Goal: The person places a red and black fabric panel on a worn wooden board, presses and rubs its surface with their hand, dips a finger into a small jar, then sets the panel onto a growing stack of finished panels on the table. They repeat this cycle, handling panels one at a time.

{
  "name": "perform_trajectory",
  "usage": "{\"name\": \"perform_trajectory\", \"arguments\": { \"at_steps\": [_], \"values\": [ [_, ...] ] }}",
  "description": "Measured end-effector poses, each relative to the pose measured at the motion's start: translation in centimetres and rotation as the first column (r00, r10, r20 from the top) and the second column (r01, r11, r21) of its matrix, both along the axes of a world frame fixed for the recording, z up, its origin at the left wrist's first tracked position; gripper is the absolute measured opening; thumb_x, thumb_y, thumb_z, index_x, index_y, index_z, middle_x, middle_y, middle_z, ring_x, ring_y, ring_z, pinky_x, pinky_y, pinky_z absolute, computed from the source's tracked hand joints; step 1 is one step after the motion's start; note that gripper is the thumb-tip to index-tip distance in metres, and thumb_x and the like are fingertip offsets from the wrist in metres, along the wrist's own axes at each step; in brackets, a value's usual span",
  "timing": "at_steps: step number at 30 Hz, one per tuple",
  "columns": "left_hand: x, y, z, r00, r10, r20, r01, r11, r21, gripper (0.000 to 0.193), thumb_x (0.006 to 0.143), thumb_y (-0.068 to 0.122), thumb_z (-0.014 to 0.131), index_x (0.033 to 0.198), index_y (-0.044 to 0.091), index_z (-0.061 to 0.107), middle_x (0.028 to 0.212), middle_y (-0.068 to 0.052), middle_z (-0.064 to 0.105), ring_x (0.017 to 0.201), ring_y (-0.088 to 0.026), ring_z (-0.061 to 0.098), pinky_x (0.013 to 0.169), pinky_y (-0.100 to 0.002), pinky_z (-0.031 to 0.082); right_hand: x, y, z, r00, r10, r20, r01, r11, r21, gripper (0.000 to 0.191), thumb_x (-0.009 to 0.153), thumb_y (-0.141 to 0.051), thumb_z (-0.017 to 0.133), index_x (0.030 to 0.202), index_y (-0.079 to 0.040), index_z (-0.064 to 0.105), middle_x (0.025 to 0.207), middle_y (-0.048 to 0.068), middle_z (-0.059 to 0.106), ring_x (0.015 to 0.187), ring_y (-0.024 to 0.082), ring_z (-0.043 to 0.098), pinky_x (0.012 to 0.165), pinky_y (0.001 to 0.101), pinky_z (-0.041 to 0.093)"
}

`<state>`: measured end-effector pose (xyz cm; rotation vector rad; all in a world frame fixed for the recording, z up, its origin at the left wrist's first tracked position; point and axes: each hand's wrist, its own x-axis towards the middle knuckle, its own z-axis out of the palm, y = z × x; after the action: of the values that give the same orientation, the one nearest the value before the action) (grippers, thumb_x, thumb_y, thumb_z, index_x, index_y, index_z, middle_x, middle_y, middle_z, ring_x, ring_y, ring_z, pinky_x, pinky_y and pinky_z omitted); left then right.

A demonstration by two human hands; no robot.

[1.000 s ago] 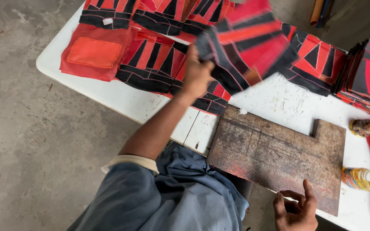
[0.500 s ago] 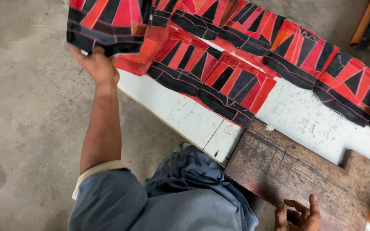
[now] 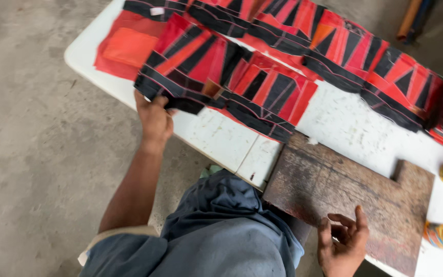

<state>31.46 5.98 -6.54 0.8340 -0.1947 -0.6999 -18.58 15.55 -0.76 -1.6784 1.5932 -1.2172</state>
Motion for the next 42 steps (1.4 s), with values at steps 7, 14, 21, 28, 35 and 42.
{"name": "perform_trajectory", "arguments": {
  "at_steps": [7,14,21,28,35,42],
  "values": [
    [-9.8,-1.3,1.7,0.966,-0.255,-0.034,0.251,0.965,-0.077,0.060,0.085,-0.017,0.042,0.136,0.014,0.040,0.120,-0.013,0.060,0.089,-0.023,0.071,0.056,-0.037,0.065,0.7,1.4,2.6,0.999,-0.011,-0.050,0.012,1.000,0.019,0.076,0.093,-0.002,0.068,0.159,0.000,0.032,0.115,0.014,0.067,0.081,0.014,0.067,0.069,0.0251,0.055],
    [-3.7,-2.9,2.1,0.997,0.019,0.081,-0.007,0.989,-0.150,0.073,0.087,-0.018,0.039,0.150,0.016,0.031,0.124,-0.015,0.057,0.089,-0.024,0.068,0.057,-0.035,0.063,-0.9,1.3,0.2,0.997,-0.074,-0.029,0.073,0.997,-0.026,0.076,0.092,0.000,0.070,0.160,0.000,0.036,0.108,0.016,0.069,0.075,0.014,0.066,0.066,0.0251,0.054],
    [3.2,0.9,2.6,0.956,0.271,0.112,-0.274,0.962,0.009,0.071,0.085,-0.016,0.039,0.146,0.018,0.026,0.135,-0.014,0.052,0.098,-0.029,0.073,0.058,-0.038,0.068,-0.3,-0.2,-1.7,0.999,-0.049,0.023,0.049,0.999,0.009,0.076,0.090,0.001,0.072,0.158,0.001,0.037,0.106,0.016,0.069,0.074,0.015,0.066,0.063,0.0260,0.053],
    [1.1,0.7,2.4,0.987,0.137,0.087,-0.134,0.990,-0.048,0.063,0.084,-0.019,0.040,0.139,0.013,0.037,0.131,-0.016,0.053,0.096,-0.026,0.071,0.053,-0.035,0.062,3.2,-1.5,1.1,0.997,0.014,-0.082,-0.011,0.999,0.030,0.072,0.089,-0.003,0.072,0.153,0.000,0.040,0.101,0.011,0.072,0.077,0.013,0.068,0.066,0.0258,0.055],
    [-3.4,-1.8,3.4,0.970,-0.176,0.169,0.222,0.922,-0.318,0.051,0.097,-0.023,0.037,0.138,0.008,0.040,0.120,-0.014,0.051,0.087,-0.020,0.063,0.055,-0.028,0.054,2.6,-17.2,3.9,0.940,-0.078,-0.332,0.004,0.976,-0.217,0.081,0.090,-0.004,0.082,0.158,-0.008,0.040,0.092,0.007,0.072,0.081,0.017,0.066,0.077,0.0314,0.056],
    [-5.7,-1.0,4.4,0.987,-0.128,0.094,0.139,0.983,-0.119,0.064,0.090,-0.020,0.041,0.145,0.012,0.037,0.128,-0.013,0.057,0.097,-0.021,0.069,0.065,-0.034,0.064,9.0,-33.1,2.6,0.800,0.096,-0.592,-0.307,0.914,-0.266,0.097,0.074,-0.009,0.089,0.156,-0.017,0.039,0.105,0.007,0.075,0.103,0.030,0.067,0.090,0.0439,0.054]
  ]
}}
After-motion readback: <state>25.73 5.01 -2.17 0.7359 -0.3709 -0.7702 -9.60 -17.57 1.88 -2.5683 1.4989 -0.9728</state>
